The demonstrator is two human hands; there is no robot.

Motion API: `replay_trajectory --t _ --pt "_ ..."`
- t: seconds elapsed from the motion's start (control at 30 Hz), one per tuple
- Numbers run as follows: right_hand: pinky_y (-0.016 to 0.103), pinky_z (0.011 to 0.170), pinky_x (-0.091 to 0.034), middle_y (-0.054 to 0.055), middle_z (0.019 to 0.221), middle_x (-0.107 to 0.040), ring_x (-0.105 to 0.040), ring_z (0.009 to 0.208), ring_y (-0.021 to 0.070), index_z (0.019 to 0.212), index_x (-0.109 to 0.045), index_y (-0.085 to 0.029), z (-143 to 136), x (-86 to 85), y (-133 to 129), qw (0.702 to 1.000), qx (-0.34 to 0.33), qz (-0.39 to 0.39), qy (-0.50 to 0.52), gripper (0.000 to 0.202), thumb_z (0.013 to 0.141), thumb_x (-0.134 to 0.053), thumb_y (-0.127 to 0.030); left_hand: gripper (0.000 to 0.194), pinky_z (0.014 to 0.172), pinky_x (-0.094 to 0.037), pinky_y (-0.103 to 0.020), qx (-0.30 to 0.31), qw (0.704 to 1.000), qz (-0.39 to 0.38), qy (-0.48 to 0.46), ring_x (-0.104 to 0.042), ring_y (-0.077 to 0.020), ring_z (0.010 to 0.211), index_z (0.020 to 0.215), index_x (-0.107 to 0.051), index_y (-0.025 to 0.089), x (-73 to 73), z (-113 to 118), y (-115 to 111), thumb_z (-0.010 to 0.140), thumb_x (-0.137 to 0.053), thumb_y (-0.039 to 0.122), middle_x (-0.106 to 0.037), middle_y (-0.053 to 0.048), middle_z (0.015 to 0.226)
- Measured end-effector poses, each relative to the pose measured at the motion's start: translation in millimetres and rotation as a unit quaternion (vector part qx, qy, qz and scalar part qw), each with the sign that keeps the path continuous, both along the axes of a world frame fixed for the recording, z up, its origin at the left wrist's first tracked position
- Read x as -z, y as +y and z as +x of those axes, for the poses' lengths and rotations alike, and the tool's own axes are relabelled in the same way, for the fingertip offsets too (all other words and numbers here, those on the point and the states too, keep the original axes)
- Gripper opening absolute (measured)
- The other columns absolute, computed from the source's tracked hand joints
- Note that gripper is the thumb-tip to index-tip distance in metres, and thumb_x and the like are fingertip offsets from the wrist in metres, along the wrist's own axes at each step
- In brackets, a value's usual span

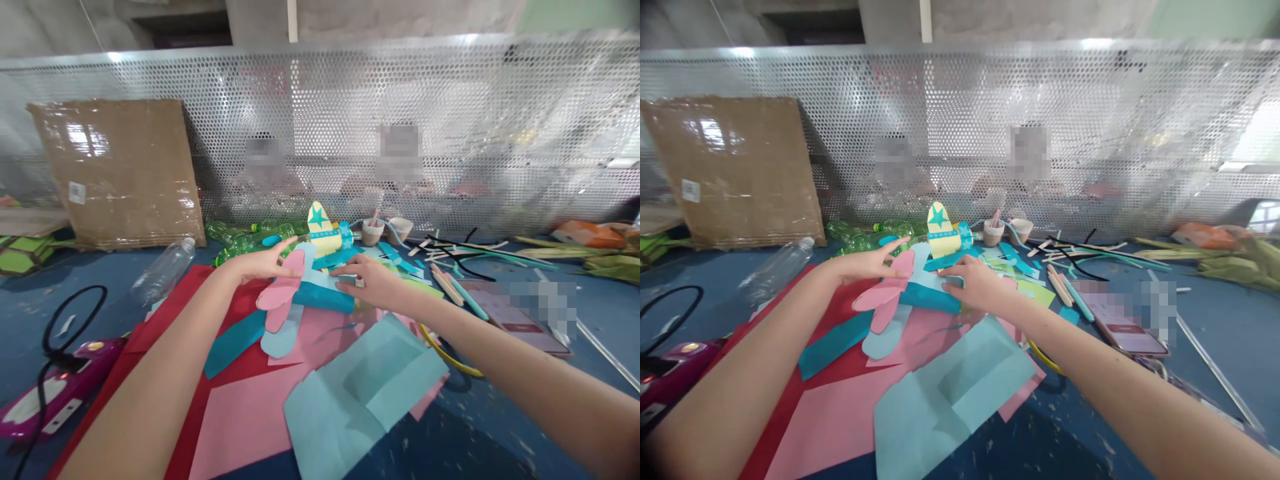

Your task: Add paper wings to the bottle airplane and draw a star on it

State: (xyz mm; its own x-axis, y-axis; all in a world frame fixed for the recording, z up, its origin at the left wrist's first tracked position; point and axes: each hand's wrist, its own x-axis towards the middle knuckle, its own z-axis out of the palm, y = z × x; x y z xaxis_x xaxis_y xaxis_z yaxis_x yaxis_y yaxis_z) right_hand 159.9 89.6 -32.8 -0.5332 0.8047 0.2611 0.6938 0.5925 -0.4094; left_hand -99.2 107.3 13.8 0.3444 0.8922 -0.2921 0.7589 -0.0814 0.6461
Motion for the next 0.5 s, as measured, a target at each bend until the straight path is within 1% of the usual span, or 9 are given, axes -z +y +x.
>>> replay_trajectory --t 0.07,0.13,0.23,0.33,0.4,0.5 --pt "0.041 0.09 -0.047 0.011 0.105 -0.058 -0.06 0.093 0.0238 0.119 -0.069 -0.025 0 -2.5 -1 1.0 -0.007 -0.003 -0.015 0.033 0.089 -0.057 -0.031 0.112 0.089 -0.047 -0.036 0.003 1.0 -0.013 -0.01 -0.061 -0.0273 0.113 0.153 0.002 0.03 -2.0 -1 -2 0.07 -0.068 0.057 -0.057 -0.015 0.134" --pt "0.042 0.09 -0.047 0.012 0.107 -0.06 -0.06 0.095 0.0246 0.121 -0.068 -0.024 0 -5.5 -3 0.999 -0.017 -0.002 -0.037 0.033 0.09 -0.055 -0.03 0.11 0.087 -0.048 -0.035 0.005 1.0 -0.019 -0.014 -0.059 -0.0277 0.115 0.152 0.0 0.03 -3.7 -1 -4 0.07 -0.068 0.057 -0.058 -0.014 0.132" --pt "0.044 0.092 -0.045 0.012 0.106 -0.064 -0.058 0.103 0.0279 0.122 -0.066 -0.024 2 -8.4 -4 0.997 -0.038 0.009 -0.067 0.034 0.091 -0.053 -0.028 0.108 0.085 -0.048 -0.034 0.009 1.0 -0.024 -0.004 -0.055 -0.0285 0.119 0.152 -0.004 0.03 -6.0 -3 -5 0.07 -0.068 0.057 -0.055 -0.014 0.134" --pt "0.045 0.092 -0.045 0.013 0.106 -0.066 -0.058 0.106 0.0295 0.124 -0.065 -0.022 6 -9.4 -4 0.996 -0.052 0.019 -0.069 0.035 0.092 -0.052 -0.026 0.101 0.085 -0.048 -0.033 0.016 0.999 -0.029 0.004 -0.053 -0.028 0.12 0.152 -0.013 0.032 -8.0 -4 -7 0.07 -0.066 0.058 -0.053 -0.012 0.136" --pt "0.045 0.093 -0.045 0.013 0.105 -0.066 -0.058 0.106 0.0294 0.122 -0.065 -0.022 9 -10.4 -3 0.997 -0.049 0.013 -0.06 0.034 0.091 -0.053 -0.024 0.097 0.085 -0.048 -0.032 0.013 0.999 -0.04 -0.01 -0.054 -0.0266 0.119 0.151 -0.016 0.031 -8.0 -1 -8 0.071 -0.066 0.054 -0.053 -0.011 0.135" --pt "0.043 0.09 -0.046 0.011 0.105 -0.067 -0.061 0.101 0.0275 0.121 -0.062 -0.021 17 -13.1 3 0.999 -0.03 -0.005 -0.04 0.033 0.088 -0.055 -0.02 0.095 0.083 -0.049 -0.031 0.003 0.999 -0.044 -0.031 -0.057 -0.0252 0.115 0.151 -0.017 0.027 -4.8 11 -11 0.073 -0.065 0.05 -0.054 -0.013 0.134"
